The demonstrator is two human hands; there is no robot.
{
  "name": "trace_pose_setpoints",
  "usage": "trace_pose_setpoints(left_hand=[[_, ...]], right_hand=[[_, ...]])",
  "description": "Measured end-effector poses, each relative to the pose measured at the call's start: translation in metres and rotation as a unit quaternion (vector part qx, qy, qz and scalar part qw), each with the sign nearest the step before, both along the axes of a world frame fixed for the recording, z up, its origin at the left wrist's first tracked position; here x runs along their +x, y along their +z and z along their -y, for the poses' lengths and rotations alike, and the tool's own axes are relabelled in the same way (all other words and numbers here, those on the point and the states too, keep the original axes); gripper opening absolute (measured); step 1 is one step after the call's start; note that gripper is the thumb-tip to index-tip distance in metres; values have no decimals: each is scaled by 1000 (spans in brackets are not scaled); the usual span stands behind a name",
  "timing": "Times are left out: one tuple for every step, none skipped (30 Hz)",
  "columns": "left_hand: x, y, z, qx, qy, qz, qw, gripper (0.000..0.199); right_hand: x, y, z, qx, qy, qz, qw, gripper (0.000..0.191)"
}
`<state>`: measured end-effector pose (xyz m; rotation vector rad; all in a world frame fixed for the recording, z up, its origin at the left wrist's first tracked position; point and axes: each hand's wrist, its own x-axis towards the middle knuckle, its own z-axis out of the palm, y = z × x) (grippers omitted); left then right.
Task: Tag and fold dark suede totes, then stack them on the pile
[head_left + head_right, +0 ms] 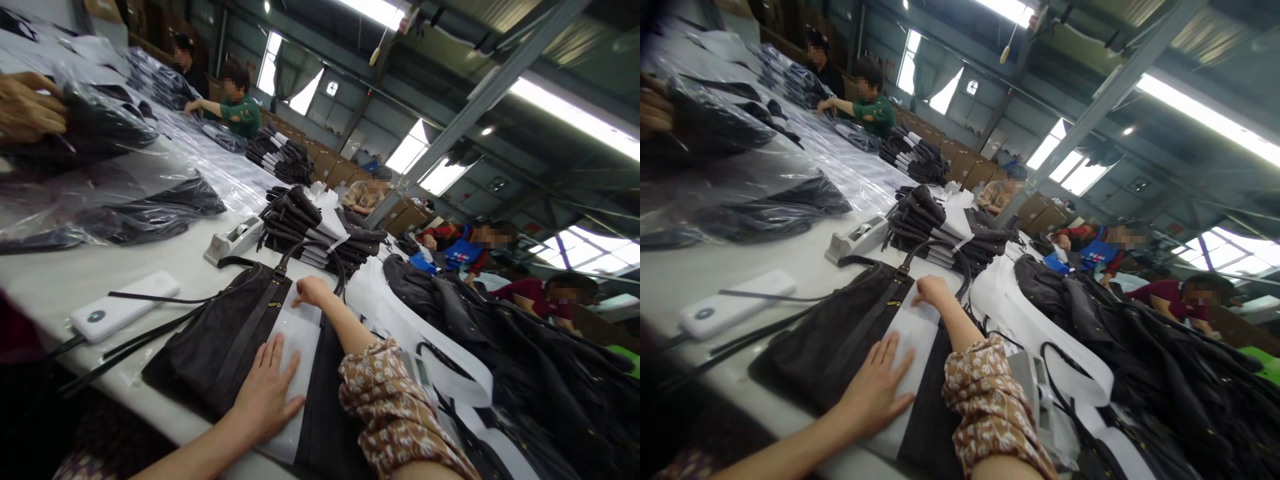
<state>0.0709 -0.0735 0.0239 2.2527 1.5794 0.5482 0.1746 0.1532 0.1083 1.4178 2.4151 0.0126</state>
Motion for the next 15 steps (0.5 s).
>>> trace_pose_setpoints(left_hand=[[0,0,0,1,0,1,1000,71],[0,0,0,2,0,1,1000,72],[0,0,0,4,0,2,1000,72],[0,0,0,7,-1,2,1000,72],[0,-1,0,10,-1,2,1000,72],[0,-2,0,13,0,1,1000,72],[1,-3,0,16,1,-1,1000,72],[1,-4,0,19,3,-2,1000,72],[1,-6,0,24,6,-4,1000,71],[2,-7,-1,28,7,-6,1000,71],[2,-8,-1,34,8,-9,999,70],[3,-9,0,39,8,-14,999,69],[3,-10,0,43,8,-19,999,69],[3,-10,0,47,7,-24,999,69],[3,-10,1,50,7,-29,998,69]], right_hand=[[7,3,-1,19,-22,-12,1000,35],[14,5,1,37,-40,-25,998,34],[19,7,5,53,-54,-40,996,34],[23,6,12,65,-61,-55,995,35],[24,3,22,74,-61,-71,993,37],[24,-2,34,77,-54,-85,992,40],[22,-9,47,75,-46,-97,991,42],[18,-18,61,67,-44,-106,991,46],[14,-27,73,54,-51,-112,991,52],[10,-36,85,35,-67,-115,990,59],[6,-44,93,12,-87,-118,989,66],[4,-49,100,-13,-106,-122,987,72],[4,-50,104,-34,-124,-128,983,77],[8,-48,107,-48,-139,-142,979,81],[16,-41,109,-51,-156,-166,972,84]])
